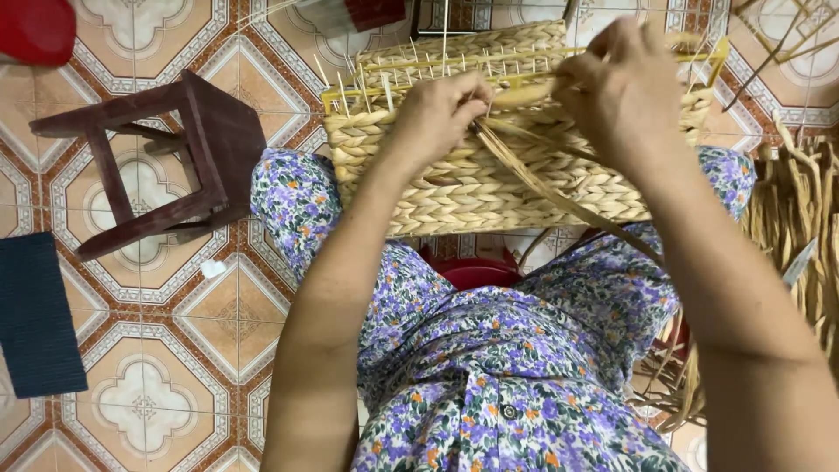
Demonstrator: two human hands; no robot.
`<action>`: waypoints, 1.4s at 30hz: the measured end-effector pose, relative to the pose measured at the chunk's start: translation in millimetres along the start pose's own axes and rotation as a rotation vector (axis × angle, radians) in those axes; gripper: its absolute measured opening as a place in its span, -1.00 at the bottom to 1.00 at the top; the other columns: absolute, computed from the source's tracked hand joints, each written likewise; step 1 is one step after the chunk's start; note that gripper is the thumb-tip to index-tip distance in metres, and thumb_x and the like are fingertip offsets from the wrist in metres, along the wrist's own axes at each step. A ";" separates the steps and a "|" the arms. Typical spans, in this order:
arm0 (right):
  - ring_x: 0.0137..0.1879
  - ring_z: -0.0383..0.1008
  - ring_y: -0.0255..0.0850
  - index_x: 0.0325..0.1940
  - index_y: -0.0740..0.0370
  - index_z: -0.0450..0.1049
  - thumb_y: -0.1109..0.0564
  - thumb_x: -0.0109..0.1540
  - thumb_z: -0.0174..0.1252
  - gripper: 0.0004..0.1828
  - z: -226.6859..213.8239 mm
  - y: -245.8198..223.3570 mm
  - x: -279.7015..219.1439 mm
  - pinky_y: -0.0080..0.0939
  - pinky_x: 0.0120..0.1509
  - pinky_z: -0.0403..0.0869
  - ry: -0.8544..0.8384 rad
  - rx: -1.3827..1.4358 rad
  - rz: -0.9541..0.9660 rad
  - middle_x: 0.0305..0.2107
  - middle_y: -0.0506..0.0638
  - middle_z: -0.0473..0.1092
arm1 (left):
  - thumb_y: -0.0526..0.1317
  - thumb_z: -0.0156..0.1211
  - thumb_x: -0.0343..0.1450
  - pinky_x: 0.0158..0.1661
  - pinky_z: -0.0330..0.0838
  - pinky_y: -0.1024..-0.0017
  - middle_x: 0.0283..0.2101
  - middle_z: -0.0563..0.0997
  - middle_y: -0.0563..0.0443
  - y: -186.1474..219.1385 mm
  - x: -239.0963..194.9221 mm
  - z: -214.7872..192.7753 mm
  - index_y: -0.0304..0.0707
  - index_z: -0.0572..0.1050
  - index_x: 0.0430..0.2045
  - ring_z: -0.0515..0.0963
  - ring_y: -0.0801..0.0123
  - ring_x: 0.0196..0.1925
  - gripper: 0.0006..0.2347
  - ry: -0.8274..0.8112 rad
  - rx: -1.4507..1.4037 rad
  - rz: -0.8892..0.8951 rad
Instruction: The person weaves a basket by hand, threading dried plant fibers through a wire frame and tucking the ends into the weave. They periodically use shears to trim the excess material and finish by wrapping fibers around the top edge to form the rim.
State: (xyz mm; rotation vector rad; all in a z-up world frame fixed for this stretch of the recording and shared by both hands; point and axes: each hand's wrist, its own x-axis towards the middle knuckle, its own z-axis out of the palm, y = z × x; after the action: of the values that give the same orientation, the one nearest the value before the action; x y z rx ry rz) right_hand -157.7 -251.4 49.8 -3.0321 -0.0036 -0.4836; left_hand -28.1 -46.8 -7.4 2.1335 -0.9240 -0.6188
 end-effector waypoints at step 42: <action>-0.41 0.30 -0.27 -0.15 0.09 0.65 0.03 0.38 0.35 -0.88 -11.8 -15.4 -34.0 -0.20 -0.31 0.28 -0.022 0.081 -0.030 -0.46 -0.09 0.48 | -0.05 0.05 0.50 -0.58 0.59 0.61 -0.06 0.69 0.06 -5.0 -4.3 5.2 -0.04 0.39 0.03 0.65 0.51 -0.54 -0.74 0.127 -0.207 0.161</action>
State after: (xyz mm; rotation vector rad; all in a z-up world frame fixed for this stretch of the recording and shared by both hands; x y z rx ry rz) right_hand -193.8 -236.6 51.6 -2.9623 -0.0678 -0.4406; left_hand -32.1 -43.3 -13.9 1.8710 -0.9103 -0.4711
